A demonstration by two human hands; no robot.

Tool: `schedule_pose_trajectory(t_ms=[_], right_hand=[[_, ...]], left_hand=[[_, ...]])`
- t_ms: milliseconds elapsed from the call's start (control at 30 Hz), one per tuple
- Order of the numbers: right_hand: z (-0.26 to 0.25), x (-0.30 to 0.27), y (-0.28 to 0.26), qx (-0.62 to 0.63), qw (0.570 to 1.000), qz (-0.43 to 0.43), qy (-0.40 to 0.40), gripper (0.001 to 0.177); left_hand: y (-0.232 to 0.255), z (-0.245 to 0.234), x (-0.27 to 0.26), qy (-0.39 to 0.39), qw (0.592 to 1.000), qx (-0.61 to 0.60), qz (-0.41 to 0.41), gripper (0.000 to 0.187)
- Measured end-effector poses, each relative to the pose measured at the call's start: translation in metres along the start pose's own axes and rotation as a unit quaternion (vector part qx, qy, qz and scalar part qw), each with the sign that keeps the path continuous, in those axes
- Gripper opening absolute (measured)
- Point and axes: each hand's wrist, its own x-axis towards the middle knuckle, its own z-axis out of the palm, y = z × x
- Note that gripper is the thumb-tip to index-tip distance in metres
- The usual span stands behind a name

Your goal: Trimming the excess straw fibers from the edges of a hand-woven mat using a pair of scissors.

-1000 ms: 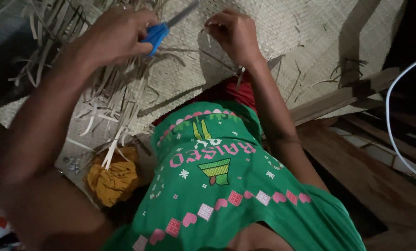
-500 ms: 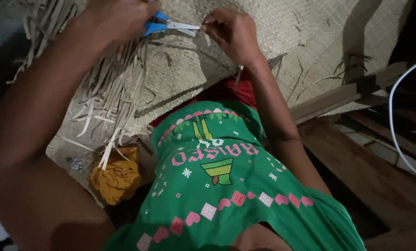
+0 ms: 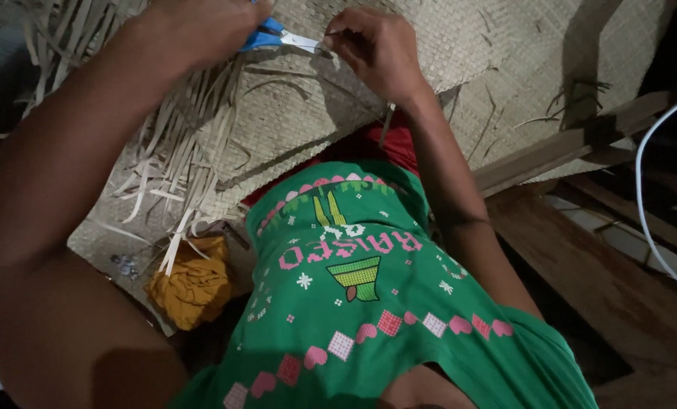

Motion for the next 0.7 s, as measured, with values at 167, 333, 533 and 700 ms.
schedule_pose_trajectory(t_ms=[167,333,533,700], right_hand=[[0.0,0.0,0.001,0.008,1.0,-0.005,-0.001,0.008],[0.0,-0.002,0.002,0.015,1.0,0.003,0.001,0.008],[0.002,-0.004,0.005,-0.016,1.0,-0.016,0.008,0.011],[0.004,-0.005,0.007,-0.017,1.0,0.002,0.006,0.007]], left_hand=[[-0.003,0.055,0.009,0.159,0.963,0.218,0.002,0.018],[0.009,0.066,0.008,0.236,0.924,0.299,-0.021,0.023],[0.018,0.055,0.007,0.156,0.946,0.283,-0.004,0.01],[0.025,0.032,0.003,0.067,0.956,0.286,0.01,0.011]])
